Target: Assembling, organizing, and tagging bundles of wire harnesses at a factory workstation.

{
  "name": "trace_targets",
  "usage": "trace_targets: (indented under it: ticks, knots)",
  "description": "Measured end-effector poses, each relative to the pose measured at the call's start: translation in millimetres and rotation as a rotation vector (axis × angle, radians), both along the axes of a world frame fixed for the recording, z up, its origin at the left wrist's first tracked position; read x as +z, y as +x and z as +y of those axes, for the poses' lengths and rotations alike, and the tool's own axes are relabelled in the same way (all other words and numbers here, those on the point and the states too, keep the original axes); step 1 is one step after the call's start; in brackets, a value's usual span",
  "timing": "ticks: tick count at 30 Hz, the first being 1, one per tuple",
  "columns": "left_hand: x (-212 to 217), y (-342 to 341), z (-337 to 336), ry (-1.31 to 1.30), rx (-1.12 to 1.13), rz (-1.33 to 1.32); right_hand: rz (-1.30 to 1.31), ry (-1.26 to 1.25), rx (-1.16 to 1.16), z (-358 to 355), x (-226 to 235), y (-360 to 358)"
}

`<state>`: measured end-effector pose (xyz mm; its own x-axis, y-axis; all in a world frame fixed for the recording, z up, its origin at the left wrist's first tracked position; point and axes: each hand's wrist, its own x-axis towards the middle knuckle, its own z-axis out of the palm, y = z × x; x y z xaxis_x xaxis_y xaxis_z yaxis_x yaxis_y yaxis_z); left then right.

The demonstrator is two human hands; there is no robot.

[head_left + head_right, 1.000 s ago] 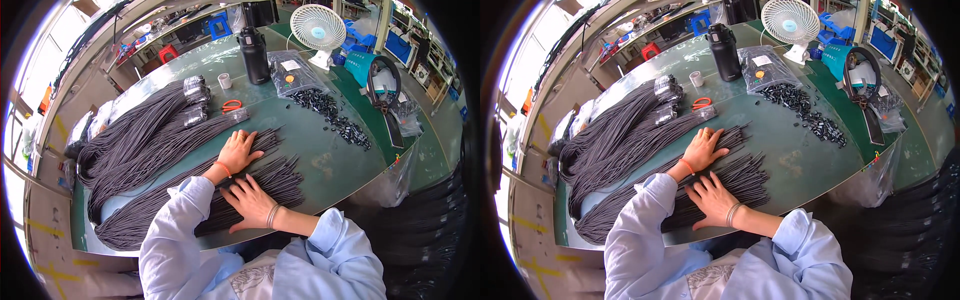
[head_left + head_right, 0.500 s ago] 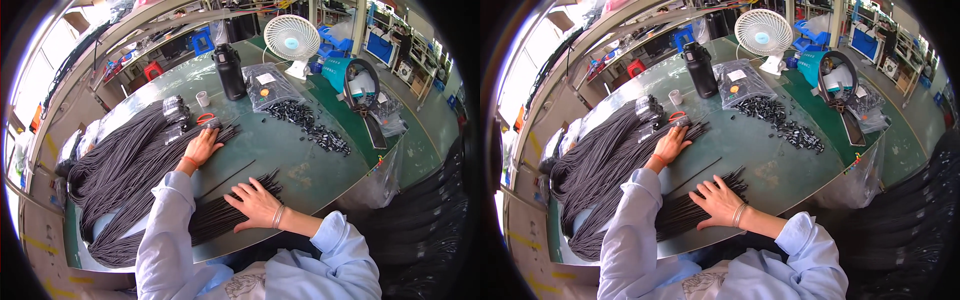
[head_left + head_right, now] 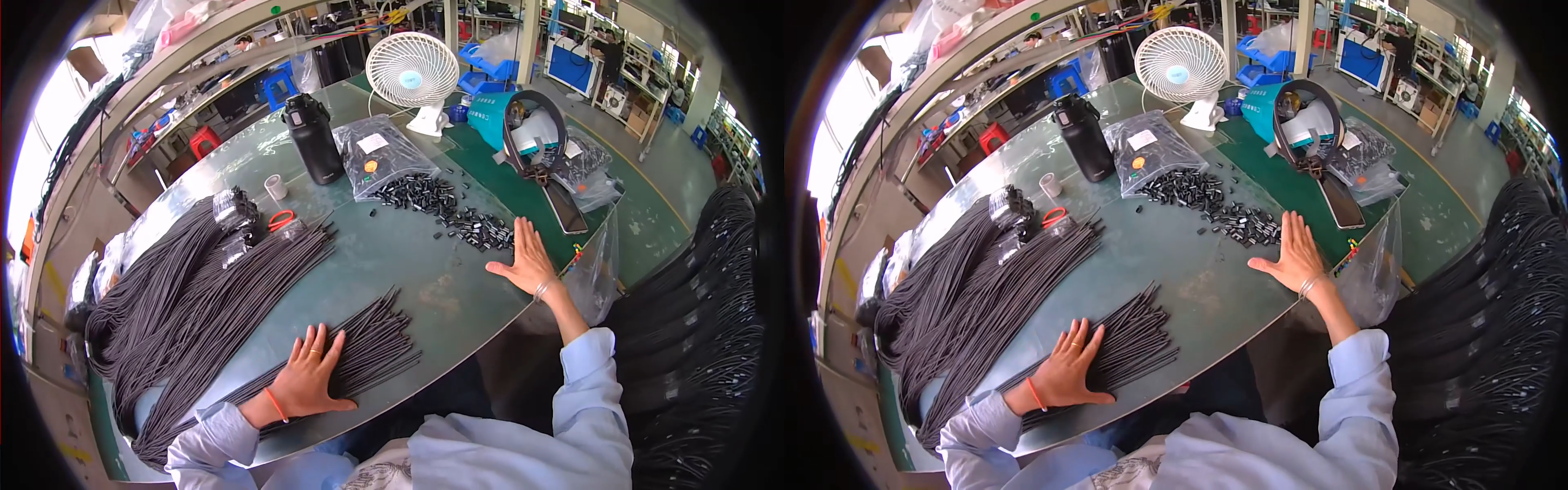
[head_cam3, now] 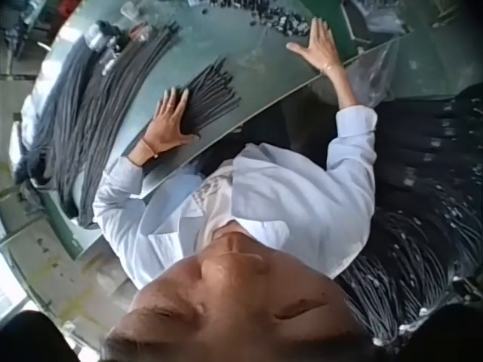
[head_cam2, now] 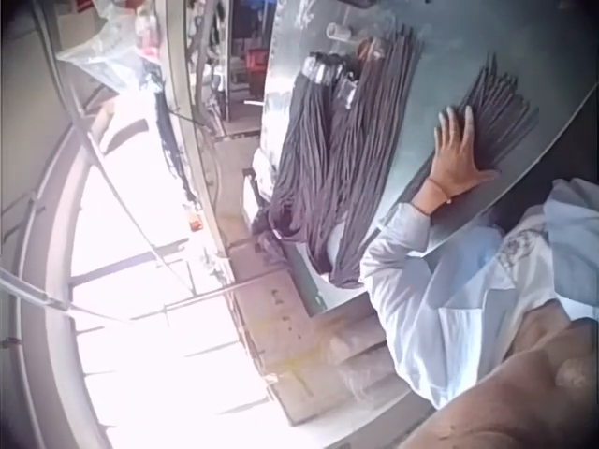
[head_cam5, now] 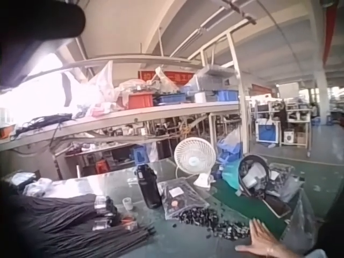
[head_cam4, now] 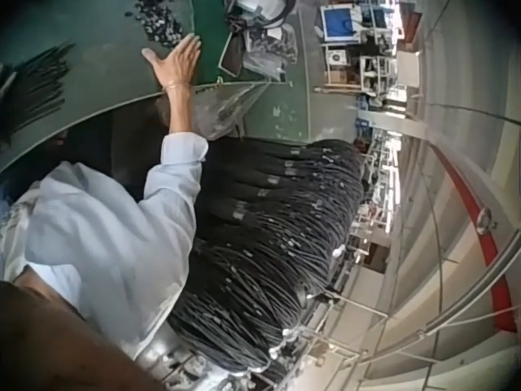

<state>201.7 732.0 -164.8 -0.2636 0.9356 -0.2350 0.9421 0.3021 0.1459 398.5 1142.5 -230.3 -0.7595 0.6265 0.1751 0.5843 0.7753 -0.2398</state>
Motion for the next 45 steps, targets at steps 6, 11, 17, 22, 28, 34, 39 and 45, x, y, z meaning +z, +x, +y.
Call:
trace_targets:
  ticks: [6, 11, 17, 22, 28, 34, 39, 45]
  knots:
    - [-8, 0, 18, 0.136, 0.156, -0.012, -0.028, -0.054, 0.075, 1, -17, -47]
    - [-32, -35, 42, 0.251, 0.426, -0.040, 0.038, -0.035, 0.105, -7, -11, -62]
    - [-38, -54, 54, 0.288, 0.329, 0.077, 0.394, -0.194, 0.100, 21, -12, -60]
    - [7, -57, 68, 0.161, 0.510, -0.543, 0.417, 0.161, 0.260, -7, -5, -88]
    - [12, -74, 89, 0.126, 0.594, -1.049, 0.415, -0.104, 0.232, 41, 22, -134]
    - [-24, -87, 89, 0.183, 0.621, -1.202, 0.644, -0.657, 0.250, 164, -21, -180]
    - [-26, -85, 92, 0.207, 0.586, -1.248, 0.460, -0.482, 0.444, 172, -46, -198]
    - [-23, -86, 86, 0.214, 0.575, -1.220, 0.461, -0.742, 0.533, 103, -8, -176]
